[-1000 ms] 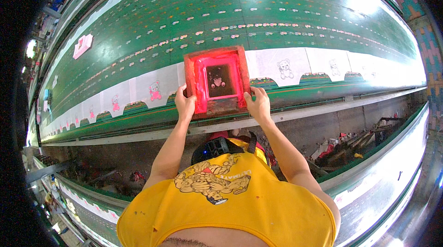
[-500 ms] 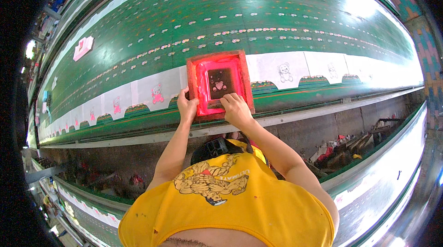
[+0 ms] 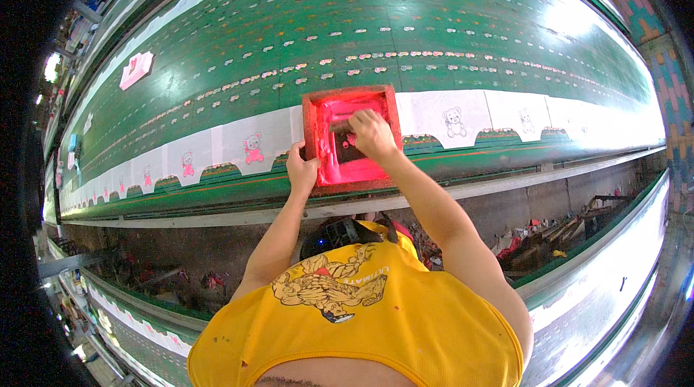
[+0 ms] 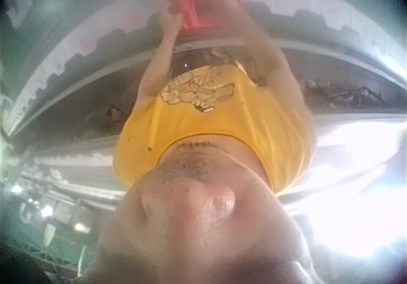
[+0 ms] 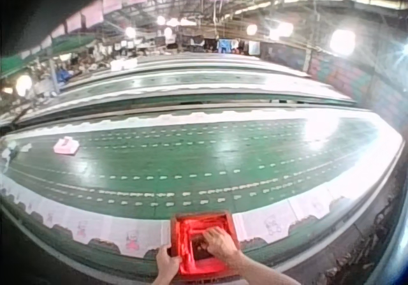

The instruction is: The person uses a red square stencil to apply pink ink onto a long green textile moving on a conveyor belt. They repeatedly dip the stencil into ink and press it onto the fabric to create a repeating pattern of teddy bear images.

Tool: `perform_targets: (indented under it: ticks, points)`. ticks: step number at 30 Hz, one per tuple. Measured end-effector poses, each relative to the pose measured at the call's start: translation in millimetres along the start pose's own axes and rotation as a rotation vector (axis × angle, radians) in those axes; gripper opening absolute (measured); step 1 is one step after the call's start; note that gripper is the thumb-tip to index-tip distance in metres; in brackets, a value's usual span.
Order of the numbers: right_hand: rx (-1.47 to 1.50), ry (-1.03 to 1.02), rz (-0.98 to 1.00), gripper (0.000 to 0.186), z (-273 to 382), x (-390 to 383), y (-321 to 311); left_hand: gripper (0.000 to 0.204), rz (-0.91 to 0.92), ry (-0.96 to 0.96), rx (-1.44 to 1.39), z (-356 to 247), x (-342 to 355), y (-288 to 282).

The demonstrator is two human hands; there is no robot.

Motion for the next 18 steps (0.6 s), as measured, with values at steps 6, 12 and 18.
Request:
perform_targets:
  ticks: [6,12,18]
  points:
    - [0.048,0.093,0.066,0.014,-35.7,48.4,2.1,0.057,0.040,-0.028,-0.118,20.0,0.4,7.8]
    - [-0.017,0.103,0.169,0.023,-6.8,-3.3,9.7,0.058,-0.006,0.029,-0.059,12.4,-2.0,3.2]
    - [0.022,0.054,0.101,0.028,55.3,-78.4,-12.9,0.057,0.041,-0.085,-0.123,10.0,-0.5,5.8]
Point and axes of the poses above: each hand's wrist, its own x-axis towards the middle knuckle, its own y-axis out of the palm, z = x × y, the point moved 9 cm from there along x, towards the middle knuckle, and after that the axes turned 2 degrees about z, right-handed, at the moved point
